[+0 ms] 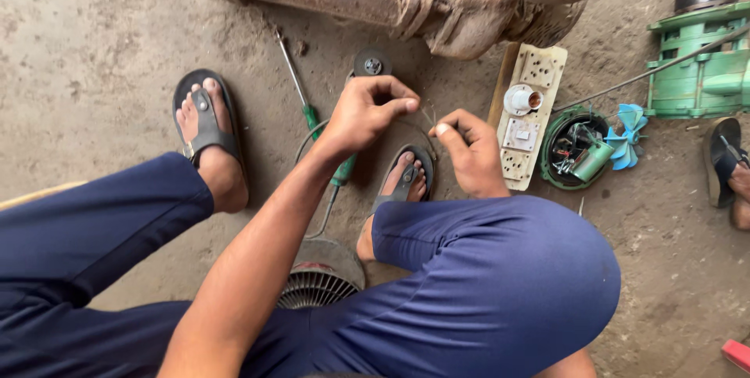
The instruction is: The person sits on the ground, plugs a power cord into a power strip, then uses an angle grinder to grind the rusted surface of a pump housing, producing sparks, and touches the ground surface afterward.
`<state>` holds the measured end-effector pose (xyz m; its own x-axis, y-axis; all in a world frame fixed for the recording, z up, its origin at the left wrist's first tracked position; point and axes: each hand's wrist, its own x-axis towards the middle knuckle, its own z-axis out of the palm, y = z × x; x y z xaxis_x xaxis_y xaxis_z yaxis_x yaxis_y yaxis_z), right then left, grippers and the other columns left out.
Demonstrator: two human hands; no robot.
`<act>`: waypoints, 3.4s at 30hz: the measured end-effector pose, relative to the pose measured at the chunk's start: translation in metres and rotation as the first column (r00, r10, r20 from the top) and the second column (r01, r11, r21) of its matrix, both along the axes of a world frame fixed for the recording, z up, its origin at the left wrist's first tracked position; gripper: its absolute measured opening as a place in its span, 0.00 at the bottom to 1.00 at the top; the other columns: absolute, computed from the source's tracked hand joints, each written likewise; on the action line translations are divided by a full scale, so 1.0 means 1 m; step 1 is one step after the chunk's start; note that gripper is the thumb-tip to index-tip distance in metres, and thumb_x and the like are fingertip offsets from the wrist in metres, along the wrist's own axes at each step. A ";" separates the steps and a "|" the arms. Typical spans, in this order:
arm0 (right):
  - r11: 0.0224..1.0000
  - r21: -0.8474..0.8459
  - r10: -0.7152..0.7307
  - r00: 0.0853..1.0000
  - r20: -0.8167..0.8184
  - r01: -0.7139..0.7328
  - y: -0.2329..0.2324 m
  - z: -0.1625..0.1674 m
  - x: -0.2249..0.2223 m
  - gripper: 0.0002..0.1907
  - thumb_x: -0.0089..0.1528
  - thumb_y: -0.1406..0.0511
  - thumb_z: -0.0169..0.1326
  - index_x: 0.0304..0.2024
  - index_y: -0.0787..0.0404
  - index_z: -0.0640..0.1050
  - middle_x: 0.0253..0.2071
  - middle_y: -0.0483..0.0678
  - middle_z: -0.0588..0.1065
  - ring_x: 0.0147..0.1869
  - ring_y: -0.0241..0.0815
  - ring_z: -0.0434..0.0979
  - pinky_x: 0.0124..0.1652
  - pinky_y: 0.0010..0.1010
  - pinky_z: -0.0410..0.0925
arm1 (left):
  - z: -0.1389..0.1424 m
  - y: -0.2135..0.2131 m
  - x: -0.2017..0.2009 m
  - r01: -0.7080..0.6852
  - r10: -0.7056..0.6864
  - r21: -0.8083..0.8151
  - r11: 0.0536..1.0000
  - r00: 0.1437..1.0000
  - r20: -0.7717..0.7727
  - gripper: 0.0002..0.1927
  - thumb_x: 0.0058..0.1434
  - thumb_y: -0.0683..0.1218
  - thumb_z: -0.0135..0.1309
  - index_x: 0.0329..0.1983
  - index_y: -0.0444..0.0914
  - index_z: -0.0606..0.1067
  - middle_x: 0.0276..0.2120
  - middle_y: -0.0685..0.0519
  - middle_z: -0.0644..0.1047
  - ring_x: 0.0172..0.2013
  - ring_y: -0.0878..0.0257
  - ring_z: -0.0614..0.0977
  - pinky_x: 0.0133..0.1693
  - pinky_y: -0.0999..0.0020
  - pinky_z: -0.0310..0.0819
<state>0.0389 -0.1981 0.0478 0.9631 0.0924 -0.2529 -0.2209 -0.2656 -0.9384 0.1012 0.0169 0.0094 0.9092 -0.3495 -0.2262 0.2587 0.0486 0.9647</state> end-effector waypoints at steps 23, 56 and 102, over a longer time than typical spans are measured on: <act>0.997 -0.071 -0.017 0.995 -0.103 0.010 -0.001 -0.009 -0.001 0.06 0.67 0.69 0.59 0.43 0.67 0.81 0.31 0.43 0.78 0.33 0.25 0.73 0.32 0.18 0.66 | 0.019 0.002 -0.004 0.164 -0.175 0.095 0.982 0.976 0.133 0.15 0.54 0.41 0.65 0.46 0.36 0.82 0.36 0.52 0.83 0.40 0.64 0.84 0.44 0.68 0.79; 0.992 -0.115 0.035 0.986 -0.162 -0.054 -0.001 -0.009 -0.009 0.08 0.67 0.68 0.58 0.41 0.70 0.82 0.31 0.44 0.79 0.36 0.29 0.74 0.36 0.22 0.68 | 0.011 -0.008 -0.014 0.001 -0.063 0.375 0.927 0.986 0.152 0.06 0.56 0.43 0.63 0.36 0.37 0.83 0.31 0.45 0.83 0.32 0.56 0.85 0.37 0.62 0.77; 0.857 0.283 -0.249 0.826 -0.506 0.431 0.008 -0.114 -0.026 0.11 0.71 0.61 0.49 0.44 0.64 0.71 0.42 0.53 0.80 0.33 0.36 0.77 0.27 0.25 0.66 | -0.093 0.019 -0.096 -0.196 0.307 0.276 0.941 0.840 -0.448 0.29 0.43 0.48 0.71 0.49 0.36 0.75 0.36 0.53 0.82 0.35 0.62 0.82 0.40 0.64 0.78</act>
<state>0.0127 -0.1900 -0.0663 0.7436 -0.0462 -0.6670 -0.6375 0.2518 -0.7282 0.0055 0.0362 -0.0841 0.7176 -0.0177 -0.6962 0.6961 -0.0132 0.7179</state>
